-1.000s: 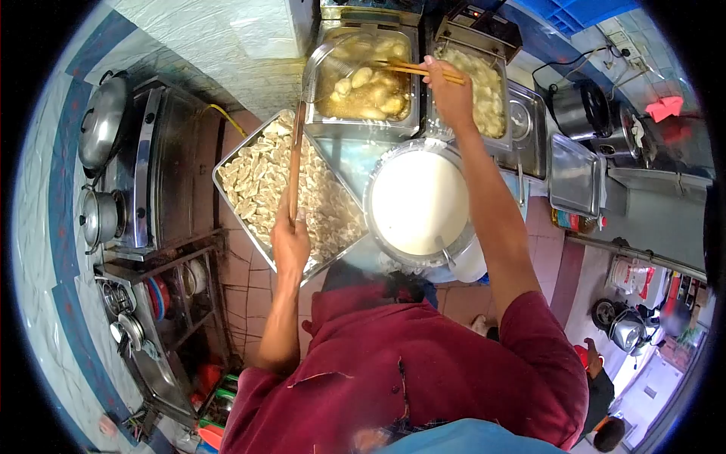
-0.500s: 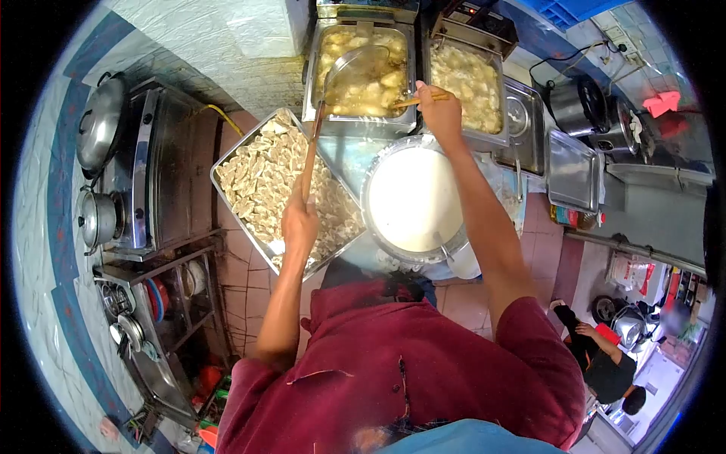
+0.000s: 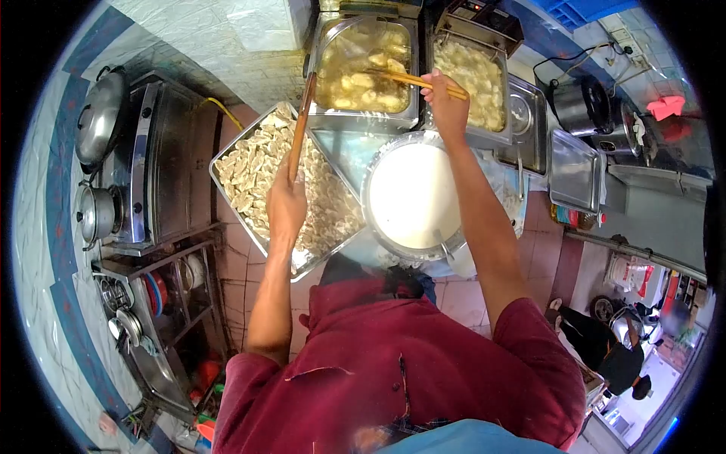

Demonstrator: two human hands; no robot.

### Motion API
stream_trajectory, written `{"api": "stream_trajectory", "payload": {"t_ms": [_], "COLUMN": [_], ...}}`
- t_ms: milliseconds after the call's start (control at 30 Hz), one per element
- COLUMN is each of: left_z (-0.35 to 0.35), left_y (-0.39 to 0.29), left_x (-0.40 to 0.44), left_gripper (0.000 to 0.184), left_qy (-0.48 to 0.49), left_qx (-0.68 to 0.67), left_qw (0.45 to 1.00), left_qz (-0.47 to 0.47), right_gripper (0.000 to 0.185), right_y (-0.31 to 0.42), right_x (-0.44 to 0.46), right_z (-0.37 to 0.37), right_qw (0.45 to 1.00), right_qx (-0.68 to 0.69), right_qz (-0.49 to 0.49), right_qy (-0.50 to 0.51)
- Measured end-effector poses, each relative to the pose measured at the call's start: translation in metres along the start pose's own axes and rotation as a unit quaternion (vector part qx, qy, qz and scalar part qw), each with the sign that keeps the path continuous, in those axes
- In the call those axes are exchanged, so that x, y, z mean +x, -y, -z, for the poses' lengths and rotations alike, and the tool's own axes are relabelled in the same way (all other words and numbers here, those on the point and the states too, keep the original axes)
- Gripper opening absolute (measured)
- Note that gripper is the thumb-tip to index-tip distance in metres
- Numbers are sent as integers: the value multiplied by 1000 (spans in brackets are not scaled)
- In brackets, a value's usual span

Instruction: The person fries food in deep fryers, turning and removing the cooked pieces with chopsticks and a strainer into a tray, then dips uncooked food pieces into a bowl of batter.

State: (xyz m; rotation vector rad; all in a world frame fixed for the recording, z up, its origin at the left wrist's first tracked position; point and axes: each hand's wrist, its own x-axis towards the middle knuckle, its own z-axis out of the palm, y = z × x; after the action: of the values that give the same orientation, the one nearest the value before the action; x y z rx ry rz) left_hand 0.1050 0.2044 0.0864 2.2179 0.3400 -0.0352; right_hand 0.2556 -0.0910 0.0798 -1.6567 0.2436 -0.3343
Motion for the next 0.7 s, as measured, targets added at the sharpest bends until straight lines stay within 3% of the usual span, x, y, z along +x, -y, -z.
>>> {"api": "stream_trajectory", "payload": {"t_ms": [233,267,400,533,700], "left_z": [18,12,-1,-17,-15], "left_y": [-19,-3,9,16,21], "left_x": [6,12,28,34,25], "left_gripper": [53,54,55,54,55], "left_qy": [-11,-42,-41,-18,-13], "left_qx": [43,65,88,95,73], "left_qw": [999,995,991,994,996], "left_qz": [6,-68,-88,-48,-46], "right_gripper": [38,37,36,34,31], "right_y": [37,34,13,-12,9], "right_x": [-14,-15,-15,-5,-7], "right_z": [2,0,-15,-15,6], "right_qw": [987,988,986,973,982], "right_qx": [-94,-90,-104,-202,-177], "right_qz": [-42,-35,-27,45,43], "right_qy": [123,124,130,103,57]}}
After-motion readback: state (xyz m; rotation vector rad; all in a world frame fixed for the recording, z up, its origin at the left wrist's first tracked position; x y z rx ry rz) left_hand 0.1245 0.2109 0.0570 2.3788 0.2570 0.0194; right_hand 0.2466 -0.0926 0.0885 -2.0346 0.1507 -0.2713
